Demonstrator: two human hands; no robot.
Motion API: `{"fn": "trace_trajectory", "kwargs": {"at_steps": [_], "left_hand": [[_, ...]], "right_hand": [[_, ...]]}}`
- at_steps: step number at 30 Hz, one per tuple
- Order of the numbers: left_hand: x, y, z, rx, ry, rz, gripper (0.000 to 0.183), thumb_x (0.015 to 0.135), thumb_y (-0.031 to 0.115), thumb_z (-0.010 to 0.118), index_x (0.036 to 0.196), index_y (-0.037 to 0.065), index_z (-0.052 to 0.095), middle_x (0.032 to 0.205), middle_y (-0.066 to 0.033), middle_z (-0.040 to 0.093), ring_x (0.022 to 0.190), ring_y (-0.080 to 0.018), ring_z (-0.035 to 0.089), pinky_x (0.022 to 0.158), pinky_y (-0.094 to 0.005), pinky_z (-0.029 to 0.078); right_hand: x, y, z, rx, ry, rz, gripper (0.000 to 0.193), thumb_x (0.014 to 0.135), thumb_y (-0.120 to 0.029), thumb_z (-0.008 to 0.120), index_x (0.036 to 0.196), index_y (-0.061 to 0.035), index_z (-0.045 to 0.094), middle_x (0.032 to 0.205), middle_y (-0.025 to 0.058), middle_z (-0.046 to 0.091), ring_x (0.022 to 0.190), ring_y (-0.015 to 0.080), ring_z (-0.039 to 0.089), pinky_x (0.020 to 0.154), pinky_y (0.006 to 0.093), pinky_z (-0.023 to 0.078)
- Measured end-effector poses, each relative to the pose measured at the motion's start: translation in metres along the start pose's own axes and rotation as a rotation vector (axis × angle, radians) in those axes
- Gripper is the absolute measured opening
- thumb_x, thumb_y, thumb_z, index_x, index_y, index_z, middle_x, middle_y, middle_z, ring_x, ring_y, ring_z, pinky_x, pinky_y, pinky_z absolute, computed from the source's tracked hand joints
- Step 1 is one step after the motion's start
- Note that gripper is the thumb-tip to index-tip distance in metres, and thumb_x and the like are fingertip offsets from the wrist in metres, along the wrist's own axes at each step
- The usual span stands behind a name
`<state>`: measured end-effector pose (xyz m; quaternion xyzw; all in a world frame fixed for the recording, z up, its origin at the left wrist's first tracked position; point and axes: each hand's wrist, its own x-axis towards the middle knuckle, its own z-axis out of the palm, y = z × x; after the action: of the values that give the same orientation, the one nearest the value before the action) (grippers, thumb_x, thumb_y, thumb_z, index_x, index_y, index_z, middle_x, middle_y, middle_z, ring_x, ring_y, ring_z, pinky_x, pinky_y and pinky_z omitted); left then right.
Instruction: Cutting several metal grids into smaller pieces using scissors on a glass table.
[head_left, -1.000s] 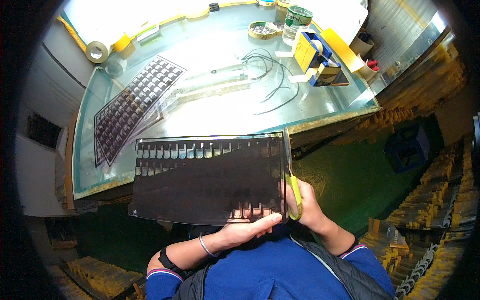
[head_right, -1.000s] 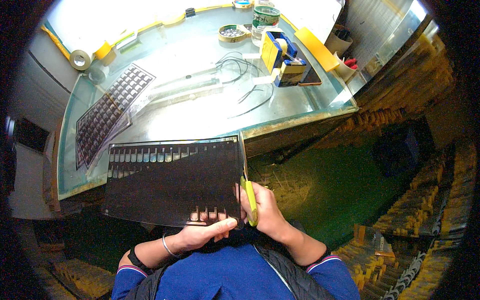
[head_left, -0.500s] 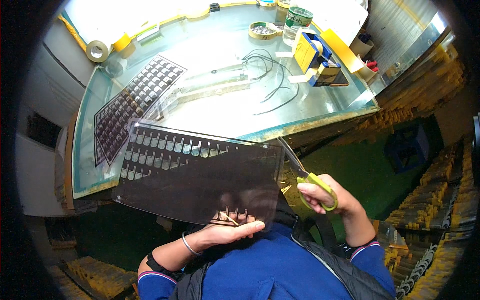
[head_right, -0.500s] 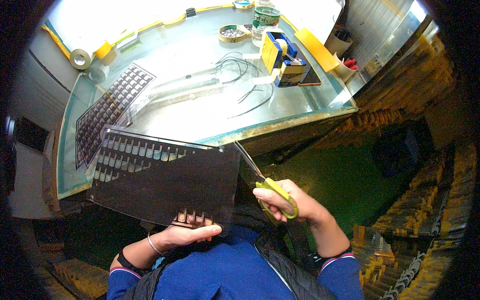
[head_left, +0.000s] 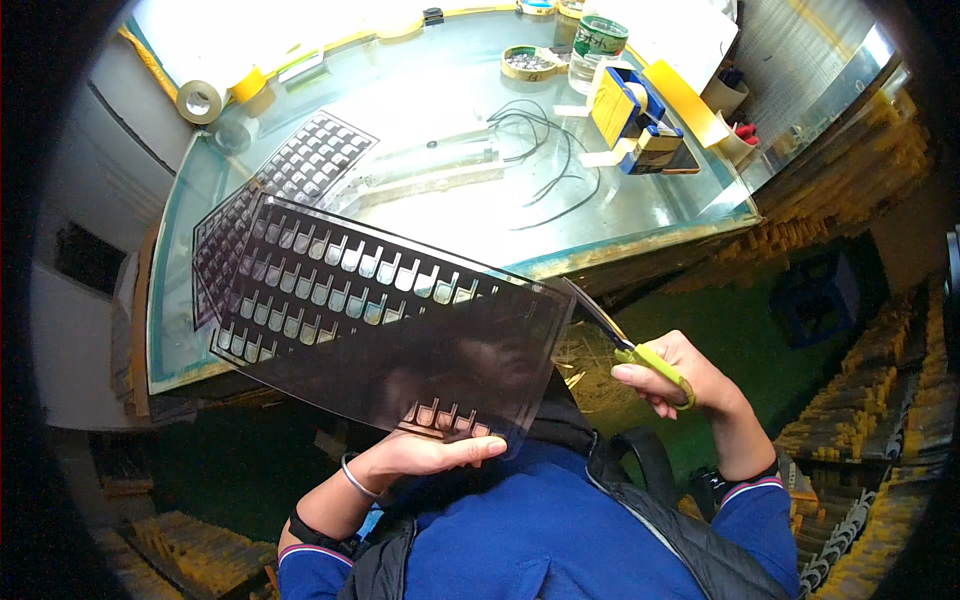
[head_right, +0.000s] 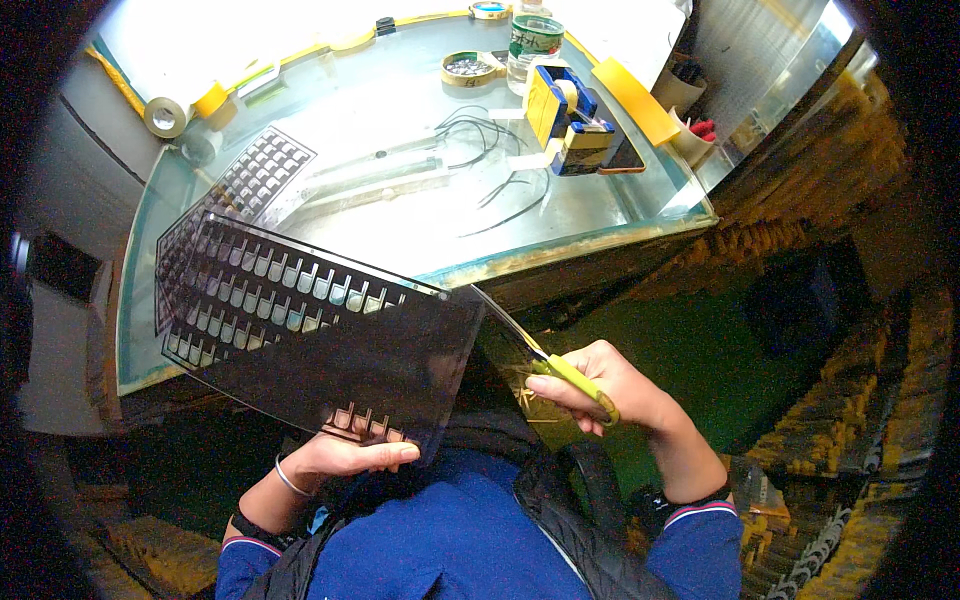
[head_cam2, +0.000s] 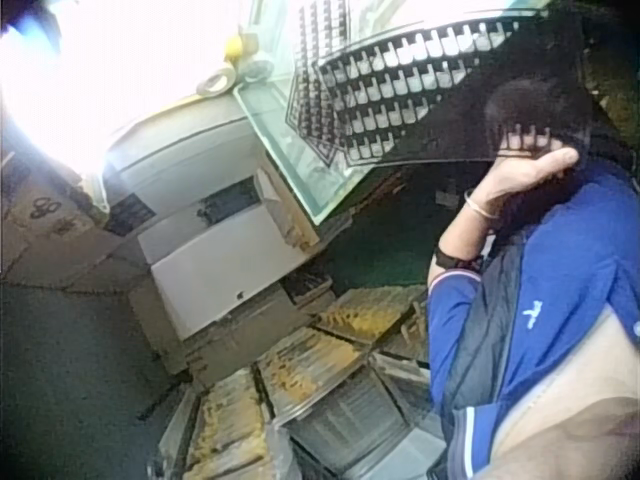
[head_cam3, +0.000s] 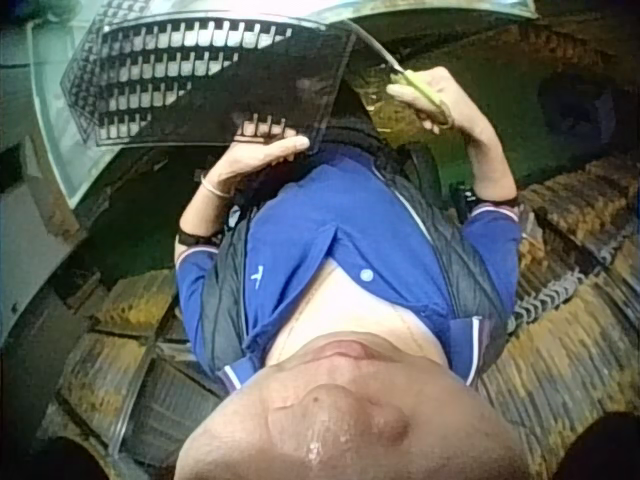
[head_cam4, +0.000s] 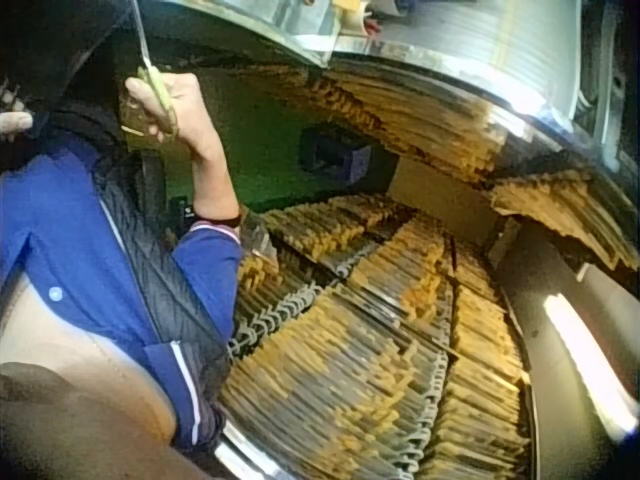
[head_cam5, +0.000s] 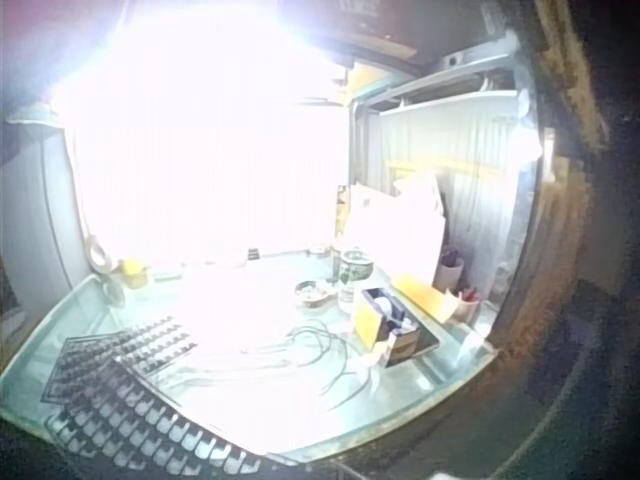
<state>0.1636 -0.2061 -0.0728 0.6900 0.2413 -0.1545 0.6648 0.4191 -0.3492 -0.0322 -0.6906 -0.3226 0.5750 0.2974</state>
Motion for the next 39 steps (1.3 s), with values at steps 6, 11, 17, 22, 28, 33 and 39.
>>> {"fn": "trace_trajectory", "kwargs": {"at_steps": [6, 11, 17, 22, 28, 33, 39], "left_hand": [[0.002, 0.005, -0.006, 0.111, -0.012, -0.022, 0.041, 0.080, 0.046, 0.057, 0.059, 0.010, 0.058, 0.054, 0.0017, 0.051, 0.048, -0.0068, 0.044, 0.046, -0.0215, 0.036], [0.000, -0.022, -0.010, 0.090, -0.018, -0.205, 0.042, 0.078, 0.054, 0.054, 0.083, 0.013, 0.063, 0.071, 0.0003, 0.060, 0.070, -0.0105, 0.054, 0.068, -0.0252, 0.041], [0.000, -0.002, -0.017, 0.429, -0.085, -0.056, 0.049, 0.075, 0.055, 0.057, 0.094, 0.010, 0.064, 0.088, -0.0052, 0.063, 0.087, -0.0159, 0.056, 0.084, -0.0267, 0.039], [-0.008, -0.028, -0.015, 0.156, 0.042, 0.075, 0.040, 0.075, 0.049, 0.061, 0.078, 0.008, 0.061, 0.074, -0.0030, 0.057, 0.076, -0.0146, 0.052, 0.072, -0.0286, 0.040], [-0.005, -0.008, -0.016, -0.164, 0.053, 0.047, 0.029, 0.076, 0.036, 0.066, 0.075, 0.007, 0.063, 0.063, 0.0003, 0.058, 0.056, -0.0080, 0.052, 0.055, -0.0227, 0.042], [0.013, 0.006, -0.017, -0.650, 0.328, 0.096, 0.021, 0.080, 0.026, 0.063, 0.076, 0.005, 0.061, 0.057, -0.0026, 0.056, 0.045, -0.0052, 0.047, 0.037, -0.0176, 0.034], [0.021, 0.016, -0.011, -0.840, 0.340, 0.171, 0.017, 0.085, 0.020, 0.056, 0.073, 0.006, 0.056, 0.061, -0.0036, 0.056, 0.046, -0.0078, 0.049, 0.038, -0.0180, 0.037]], "right_hand": [[0.005, 0.009, -0.003, -0.013, -0.016, -0.074, 0.030, 0.082, -0.029, 0.060, 0.064, -0.0062, 0.056, 0.050, -0.0029, 0.049, 0.039, 0.0038, 0.047, 0.035, 0.0180, 0.037], [0.012, 0.002, 0.000, -0.053, -0.065, -0.039, 0.028, 0.082, -0.028, 0.061, 0.066, -0.0051, 0.057, 0.051, -0.0018, 0.049, 0.040, 0.0052, 0.047, 0.036, 0.0201, 0.035], [0.016, 0.010, -0.004, -0.028, -0.078, -0.164, 0.030, 0.081, -0.018, 0.061, 0.057, -0.0021, 0.050, 0.047, 0.0013, 0.048, 0.036, 0.0086, 0.047, 0.032, 0.0229, 0.036], [0.015, 0.011, 0.006, -0.085, -0.019, -0.145, 0.034, 0.079, -0.019, 0.062, 0.053, -0.0041, 0.046, 0.042, 0.0020, 0.047, 0.033, 0.0089, 0.049, 0.030, 0.0222, 0.037], [0.017, 0.023, -0.001, 0.045, 0.216, -0.317, 0.031, 0.078, -0.017, 0.060, 0.055, -0.0050, 0.043, 0.045, 0.0002, 0.045, 0.031, 0.0091, 0.043, 0.027, 0.0228, 0.033], [0.031, 0.033, 0.004, 0.045, -0.199, -0.245, 0.022, 0.086, -0.024, 0.054, 0.089, -0.0036, 0.050, 0.077, 0.0013, 0.053, 0.067, 0.0083, 0.050, 0.059, 0.0245, 0.044], [0.036, 0.032, 0.029, -0.010, -0.538, -0.189, 0.037, 0.087, -0.042, 0.048, 0.089, -0.0048, 0.050, 0.074, -0.0004, 0.048, 0.064, 0.0076, 0.047, 0.058, 0.0223, 0.043]]}}
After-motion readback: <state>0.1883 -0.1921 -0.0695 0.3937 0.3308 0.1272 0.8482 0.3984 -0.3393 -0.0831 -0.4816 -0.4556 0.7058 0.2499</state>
